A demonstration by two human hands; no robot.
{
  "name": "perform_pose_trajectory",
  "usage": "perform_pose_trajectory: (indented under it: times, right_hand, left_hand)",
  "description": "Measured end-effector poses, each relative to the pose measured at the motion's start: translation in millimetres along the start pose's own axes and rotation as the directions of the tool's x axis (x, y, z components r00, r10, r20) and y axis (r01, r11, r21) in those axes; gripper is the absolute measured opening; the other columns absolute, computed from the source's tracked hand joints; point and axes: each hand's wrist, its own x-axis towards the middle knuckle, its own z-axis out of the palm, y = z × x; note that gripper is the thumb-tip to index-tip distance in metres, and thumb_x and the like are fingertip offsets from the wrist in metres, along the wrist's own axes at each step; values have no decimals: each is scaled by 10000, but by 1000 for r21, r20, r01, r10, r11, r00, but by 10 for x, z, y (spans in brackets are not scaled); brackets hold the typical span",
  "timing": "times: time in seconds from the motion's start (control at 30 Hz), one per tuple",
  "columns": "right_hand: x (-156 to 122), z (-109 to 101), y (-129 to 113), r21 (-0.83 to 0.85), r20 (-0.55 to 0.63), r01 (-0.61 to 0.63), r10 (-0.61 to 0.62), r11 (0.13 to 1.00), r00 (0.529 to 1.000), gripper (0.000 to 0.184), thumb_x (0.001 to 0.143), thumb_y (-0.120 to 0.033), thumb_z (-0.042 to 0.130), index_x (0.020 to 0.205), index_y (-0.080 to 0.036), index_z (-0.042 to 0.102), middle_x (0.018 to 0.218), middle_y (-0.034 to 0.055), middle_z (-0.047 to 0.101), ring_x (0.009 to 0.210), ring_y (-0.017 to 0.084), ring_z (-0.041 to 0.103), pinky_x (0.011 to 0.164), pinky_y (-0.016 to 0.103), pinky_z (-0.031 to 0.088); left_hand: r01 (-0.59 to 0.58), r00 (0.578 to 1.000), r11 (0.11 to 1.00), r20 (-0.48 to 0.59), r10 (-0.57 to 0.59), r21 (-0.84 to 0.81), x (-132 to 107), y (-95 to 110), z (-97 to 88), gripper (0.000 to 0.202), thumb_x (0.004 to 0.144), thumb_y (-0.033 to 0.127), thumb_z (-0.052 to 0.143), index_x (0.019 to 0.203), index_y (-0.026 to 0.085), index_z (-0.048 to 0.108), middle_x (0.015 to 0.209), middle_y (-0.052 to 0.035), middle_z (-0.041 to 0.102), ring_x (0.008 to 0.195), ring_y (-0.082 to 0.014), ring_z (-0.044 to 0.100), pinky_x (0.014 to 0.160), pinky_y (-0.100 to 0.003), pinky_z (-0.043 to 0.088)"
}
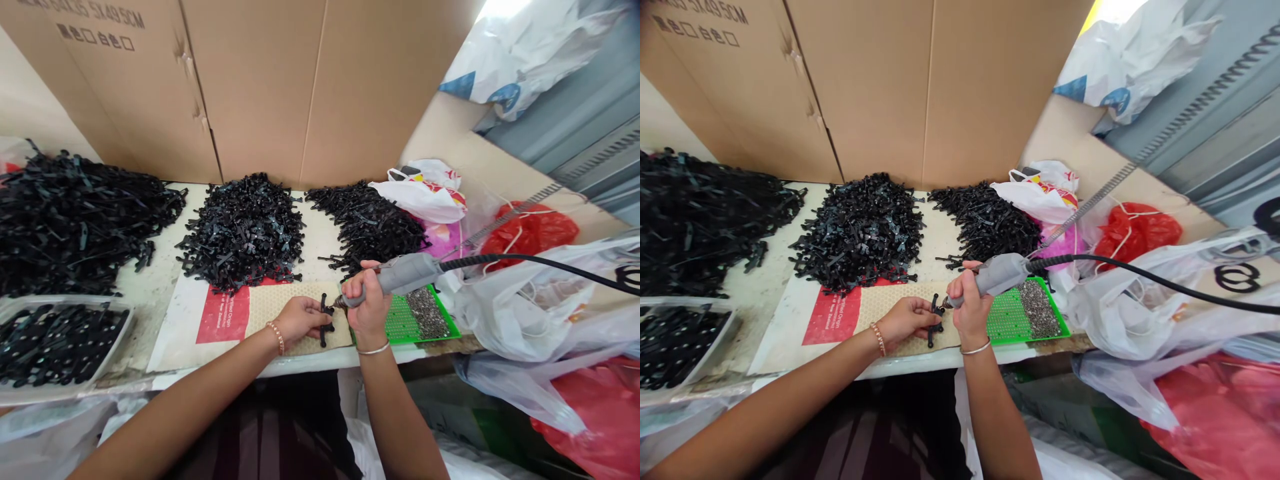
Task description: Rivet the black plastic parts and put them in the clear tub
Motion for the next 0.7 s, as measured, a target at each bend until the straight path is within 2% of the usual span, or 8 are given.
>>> perform_pose_trajectory:
  times: [0.27,0.5,0.7]
  right_hand:
    - [-11,-4,-4,-11,4,34,-34,999,999,298,763,-457,669,886,-234,516,455,-110,381,395,82,337,444,217,346]
    - [-12,-9,26,8,7,14,-14,1000,1000,294,757,-440,678,892,-229,523,458,-110,389,401,79,345,449,209,353]
    - [-24,-13,60,-9,45,-3,3,1000,999,306,757,-460,684,883,-236,517,464,-107,380,399,84,344,441,217,347]
  left_hand:
    - [7,1000,1000,-12,-7,12,6,0,2,316,523,270,870,662,125,626,619,-14,643,566,-114,605,548,-236,521]
    - [14,1000,1000,-8,-14,10,-1,22,8,271,556,219,845,653,125,610,605,-8,637,540,-104,591,524,-230,521]
    - [-1,1000,1000,-16,1,8,7,9,5,297,526,230,856,628,115,602,570,4,609,519,-96,574,499,-218,511]
